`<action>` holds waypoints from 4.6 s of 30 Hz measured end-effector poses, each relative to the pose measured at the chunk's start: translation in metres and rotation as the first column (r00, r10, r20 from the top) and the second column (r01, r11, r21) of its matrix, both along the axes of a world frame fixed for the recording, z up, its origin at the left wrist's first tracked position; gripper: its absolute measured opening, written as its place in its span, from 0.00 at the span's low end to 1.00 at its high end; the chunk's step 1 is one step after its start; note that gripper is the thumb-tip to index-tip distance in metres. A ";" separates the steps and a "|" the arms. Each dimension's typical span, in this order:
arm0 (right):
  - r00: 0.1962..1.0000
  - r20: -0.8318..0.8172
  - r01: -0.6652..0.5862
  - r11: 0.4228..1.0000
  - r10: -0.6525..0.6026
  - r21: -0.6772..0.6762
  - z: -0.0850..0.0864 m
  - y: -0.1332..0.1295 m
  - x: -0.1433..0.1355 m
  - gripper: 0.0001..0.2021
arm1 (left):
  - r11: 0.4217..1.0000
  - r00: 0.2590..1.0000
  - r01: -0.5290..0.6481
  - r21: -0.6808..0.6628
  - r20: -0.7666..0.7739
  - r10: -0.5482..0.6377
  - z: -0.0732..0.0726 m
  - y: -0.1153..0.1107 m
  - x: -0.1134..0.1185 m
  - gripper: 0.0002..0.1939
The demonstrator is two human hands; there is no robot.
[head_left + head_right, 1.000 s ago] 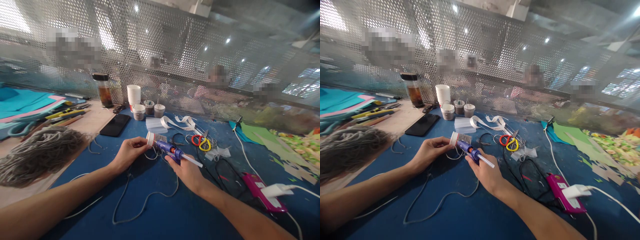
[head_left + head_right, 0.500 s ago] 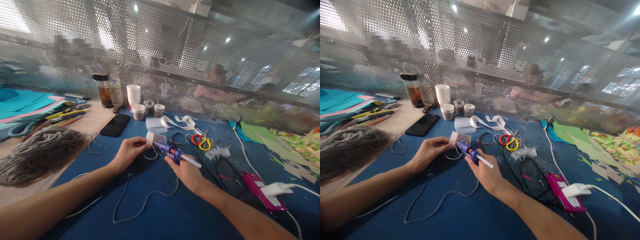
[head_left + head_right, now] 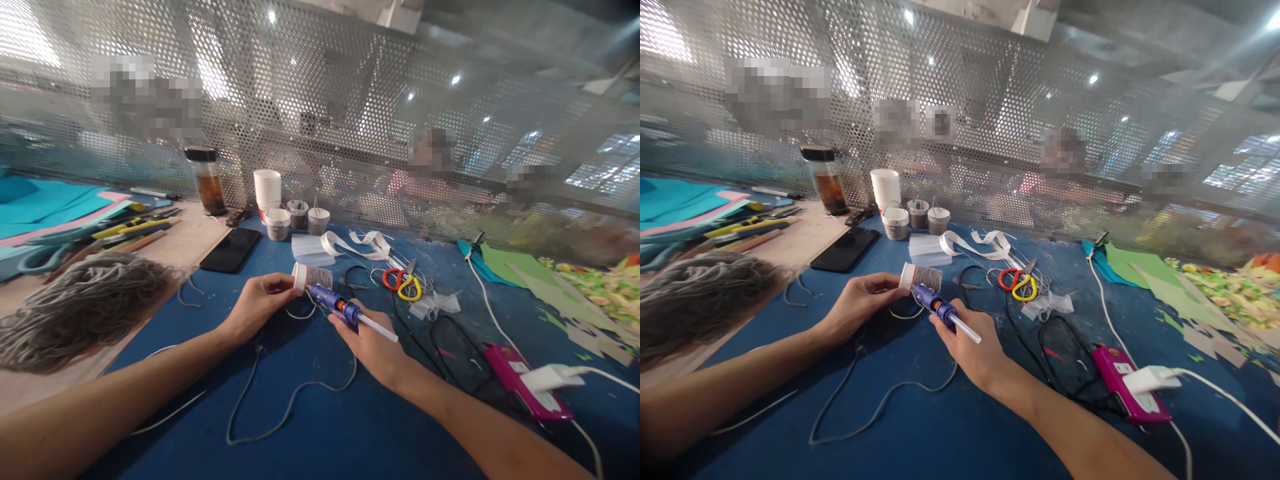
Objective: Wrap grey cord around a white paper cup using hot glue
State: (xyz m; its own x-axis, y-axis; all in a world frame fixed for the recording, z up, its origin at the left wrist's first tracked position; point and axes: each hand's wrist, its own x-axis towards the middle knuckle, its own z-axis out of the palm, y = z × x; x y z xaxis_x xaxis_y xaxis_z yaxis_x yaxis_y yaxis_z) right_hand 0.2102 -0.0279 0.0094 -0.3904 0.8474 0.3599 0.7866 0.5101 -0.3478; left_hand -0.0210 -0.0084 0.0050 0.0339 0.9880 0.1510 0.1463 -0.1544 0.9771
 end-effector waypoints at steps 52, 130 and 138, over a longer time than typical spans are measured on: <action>0.978 0.209 -0.014 0.996 -0.005 0.088 0.005 -0.005 0.000 0.08 | 0.997 0.997 0.014 0.073 -0.072 -0.009 -0.001 -0.003 0.001 0.13; 0.980 0.143 0.117 0.979 -0.142 0.168 0.012 0.005 0.000 0.14 | 0.973 0.943 0.044 0.228 -0.330 0.035 0.002 -0.008 0.004 0.11; 0.987 0.113 0.099 0.984 -0.116 0.151 0.013 0.005 0.001 0.14 | 0.969 0.946 0.051 0.241 -0.322 0.030 0.002 -0.008 0.006 0.10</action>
